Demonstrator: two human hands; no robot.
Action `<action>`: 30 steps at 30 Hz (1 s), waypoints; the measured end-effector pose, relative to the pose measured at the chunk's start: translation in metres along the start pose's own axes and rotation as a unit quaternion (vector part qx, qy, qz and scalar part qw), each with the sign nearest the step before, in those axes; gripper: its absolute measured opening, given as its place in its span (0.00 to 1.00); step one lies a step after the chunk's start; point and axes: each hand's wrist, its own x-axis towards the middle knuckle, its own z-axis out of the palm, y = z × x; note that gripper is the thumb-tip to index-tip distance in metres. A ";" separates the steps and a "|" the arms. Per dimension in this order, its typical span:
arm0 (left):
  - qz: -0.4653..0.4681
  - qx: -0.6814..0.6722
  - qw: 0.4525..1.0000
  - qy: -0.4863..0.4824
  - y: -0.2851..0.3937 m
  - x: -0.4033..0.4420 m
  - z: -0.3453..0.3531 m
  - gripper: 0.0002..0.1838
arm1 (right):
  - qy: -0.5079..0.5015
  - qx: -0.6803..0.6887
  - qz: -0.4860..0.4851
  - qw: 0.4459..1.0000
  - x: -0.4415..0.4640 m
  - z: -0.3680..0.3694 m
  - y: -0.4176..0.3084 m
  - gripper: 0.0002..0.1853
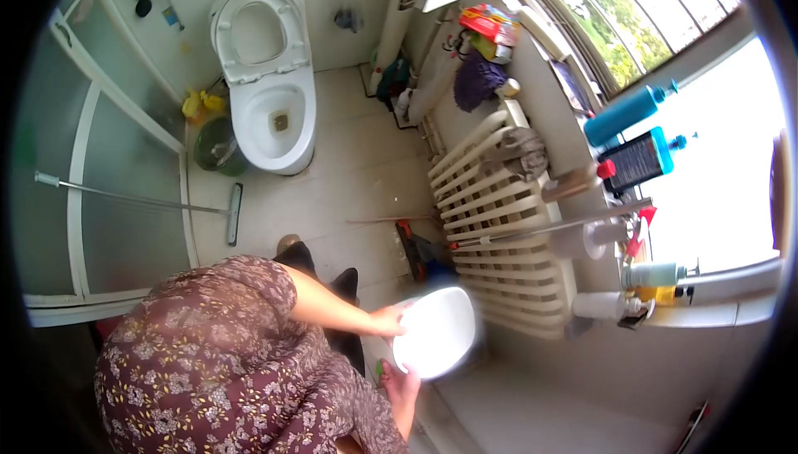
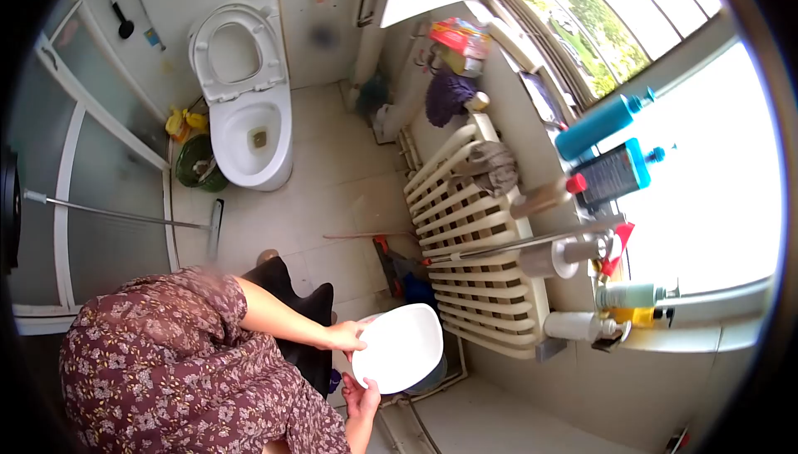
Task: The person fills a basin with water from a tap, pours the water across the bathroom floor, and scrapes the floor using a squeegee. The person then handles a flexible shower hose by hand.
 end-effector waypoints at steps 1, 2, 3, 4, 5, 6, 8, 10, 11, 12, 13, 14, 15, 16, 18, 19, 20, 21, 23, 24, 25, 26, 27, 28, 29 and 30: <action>0.011 -0.017 1.000 0.008 -0.014 0.004 -0.016 0.32 | 0.005 -0.013 0.004 1.000 0.010 0.008 0.001 0.23; -0.008 -0.009 1.000 0.005 0.000 -0.010 -0.033 0.35 | -0.002 -0.042 -0.005 0.999 0.020 0.019 0.004 0.23; -0.034 -0.023 0.999 -0.011 0.008 -0.022 -0.052 0.39 | -0.009 -0.073 -0.012 0.997 0.026 0.033 0.005 0.23; -0.059 -0.035 0.998 0.003 0.008 -0.029 -0.071 0.39 | -0.014 -0.085 -0.018 0.996 0.030 0.050 0.006 0.23; -0.083 -0.048 0.995 0.017 0.004 -0.036 -0.092 0.39 | -0.011 -0.104 -0.013 0.994 0.036 0.061 0.008 0.23; -0.070 -0.049 0.996 0.033 -0.006 -0.042 -0.117 0.38 | -0.013 -0.117 -0.006 0.993 0.045 0.072 0.010 0.23; -0.030 -0.021 0.994 0.102 -0.039 -0.050 -0.180 0.34 | -0.018 -0.163 -0.001 0.986 0.071 0.090 0.015 0.22; -0.010 0.023 0.972 0.236 -0.060 -0.087 -0.233 0.28 | -0.015 -0.197 0.035 0.980 0.102 0.090 0.018 0.21; -0.010 0.037 0.950 0.309 -0.071 -0.109 -0.259 0.26 | -0.010 -0.208 0.055 0.976 0.114 0.095 0.020 0.21; -0.030 0.021 0.927 0.372 -0.090 -0.127 -0.284 0.24 | -0.013 -0.232 0.048 0.971 0.110 0.115 0.023 0.21; -0.050 0.006 0.900 0.433 -0.110 -0.144 -0.306 0.22 | -0.015 -0.247 0.056 0.967 0.110 0.130 0.025 0.21; -0.050 0.005 0.881 0.470 -0.150 -0.132 -0.338 0.19 | -0.009 -0.276 0.030 0.961 0.139 0.138 0.021 0.20; -0.065 0.011 0.855 0.514 -0.171 -0.151 -0.358 0.15 | -0.009 -0.298 0.022 0.954 0.146 0.151 0.025 0.20; -0.092 -0.023 0.837 0.540 -0.185 -0.172 -0.372 0.13 | -0.011 -0.325 0.025 0.945 0.166 0.148 0.024 0.20; -0.125 -0.091 0.789 0.594 -0.223 -0.208 -0.390 0.11 | -0.002 -0.378 0.006 0.926 0.192 0.161 0.031 0.21; -0.132 -0.124 0.761 0.623 -0.251 -0.222 -0.393 0.10 | 0.006 -0.413 -0.016 0.910 0.198 0.167 0.035 0.22; -0.151 -0.122 0.750 0.632 -0.291 -0.234 -0.392 0.10 | 0.011 -0.413 -0.061 0.909 0.185 0.196 0.049 0.23; -0.170 -0.120 0.743 0.636 -0.322 -0.235 -0.391 0.09 | 0.016 -0.426 -0.057 0.903 0.179 0.220 0.058 0.23; -0.194 -0.160 0.726 0.640 -0.327 -0.259 -0.352 0.10 | -0.020 -0.492 -0.136 0.860 0.166 0.252 0.073 0.23; -0.211 -0.187 0.713 0.642 -0.332 -0.263 -0.330 0.10 | -0.027 -0.525 -0.146 0.838 0.175 0.256 0.071 0.23; -0.216 -0.202 0.707 0.642 -0.343 -0.261 -0.311 0.10 | -0.019 -0.558 -0.135 0.819 0.195 0.251 0.064 0.22; -0.218 -0.217 0.717 0.626 -0.356 -0.258 -0.289 0.10 | -0.031 -0.606 -0.127 0.785 0.197 0.260 0.064 0.24; -0.216 -0.232 0.727 0.609 -0.370 -0.254 -0.269 0.10 | -0.044 -0.651 -0.121 0.748 0.200 0.269 0.066 0.26; -0.222 -0.210 0.739 0.601 -0.378 -0.249 -0.245 0.11 | -0.095 -0.676 -0.152 0.714 0.209 0.269 0.063 0.27; -0.226 -0.187 0.751 0.592 -0.387 -0.244 -0.222 0.11 | -0.101 -0.687 -0.146 0.705 0.218 0.271 0.061 0.27; -0.235 -0.140 0.776 0.568 -0.397 -0.239 -0.200 0.14 | -0.117 -0.687 -0.127 0.706 0.223 0.280 0.067 0.26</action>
